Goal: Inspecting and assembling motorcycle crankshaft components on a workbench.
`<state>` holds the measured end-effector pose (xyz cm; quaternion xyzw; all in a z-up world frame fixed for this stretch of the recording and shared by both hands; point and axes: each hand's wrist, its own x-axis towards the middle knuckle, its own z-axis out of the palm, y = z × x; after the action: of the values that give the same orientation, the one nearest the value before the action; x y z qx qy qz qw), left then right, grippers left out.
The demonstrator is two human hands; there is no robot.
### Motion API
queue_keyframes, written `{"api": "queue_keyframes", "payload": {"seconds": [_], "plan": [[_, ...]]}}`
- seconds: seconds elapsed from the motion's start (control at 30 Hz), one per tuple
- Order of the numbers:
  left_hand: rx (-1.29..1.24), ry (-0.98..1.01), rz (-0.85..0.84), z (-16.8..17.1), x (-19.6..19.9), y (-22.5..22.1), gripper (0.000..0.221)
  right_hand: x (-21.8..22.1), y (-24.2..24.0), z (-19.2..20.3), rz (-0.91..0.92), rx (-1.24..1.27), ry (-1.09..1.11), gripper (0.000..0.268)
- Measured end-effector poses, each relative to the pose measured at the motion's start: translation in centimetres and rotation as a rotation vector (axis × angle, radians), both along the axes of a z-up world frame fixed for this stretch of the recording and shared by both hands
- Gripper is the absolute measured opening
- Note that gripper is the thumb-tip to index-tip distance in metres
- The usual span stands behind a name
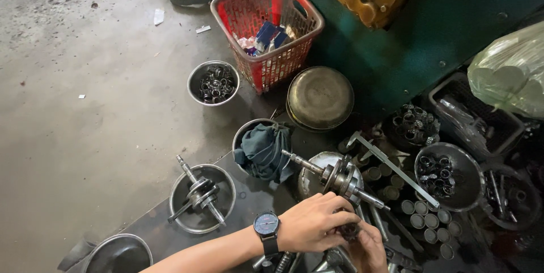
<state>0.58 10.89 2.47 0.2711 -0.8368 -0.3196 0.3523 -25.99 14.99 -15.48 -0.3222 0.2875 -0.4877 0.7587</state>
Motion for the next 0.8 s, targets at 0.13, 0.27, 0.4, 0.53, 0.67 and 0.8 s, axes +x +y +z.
{"api": "queue_keyframes", "payload": {"seconds": [0.13, 0.27, 0.4, 0.53, 0.67, 0.8], "plan": [[0.003, 0.01, 0.0, 0.1, 0.0, 0.0, 0.045, 0.6, -0.2, 1.5, 0.028, 0.016, -0.014, 0.064], [0.029, 0.015, -0.008, 0.5, 0.0, 0.0, 0.048, 0.1, -0.1, 0.4, 0.011, -0.036, -0.019, 0.065], [0.048, 0.033, -0.011, 0.6, 0.0, 0.0, 0.048, -0.2, -0.1, -0.1, 0.007, -0.015, 0.011, 0.068], [0.051, 0.031, -0.014, 0.5, 0.1, 0.0, 0.048, 0.4, -0.2, 1.1, 0.03, -0.017, -0.008, 0.068], [0.058, 0.076, -0.03, 0.7, 0.1, -0.1, 0.048, 0.0, -0.1, 0.4, 0.014, 0.023, -0.004, 0.067], [0.039, 0.044, -0.07, 1.0, 0.4, -0.8, 0.041, 0.9, -0.5, 2.5, 0.061, -0.025, -0.019, 0.068]]}}
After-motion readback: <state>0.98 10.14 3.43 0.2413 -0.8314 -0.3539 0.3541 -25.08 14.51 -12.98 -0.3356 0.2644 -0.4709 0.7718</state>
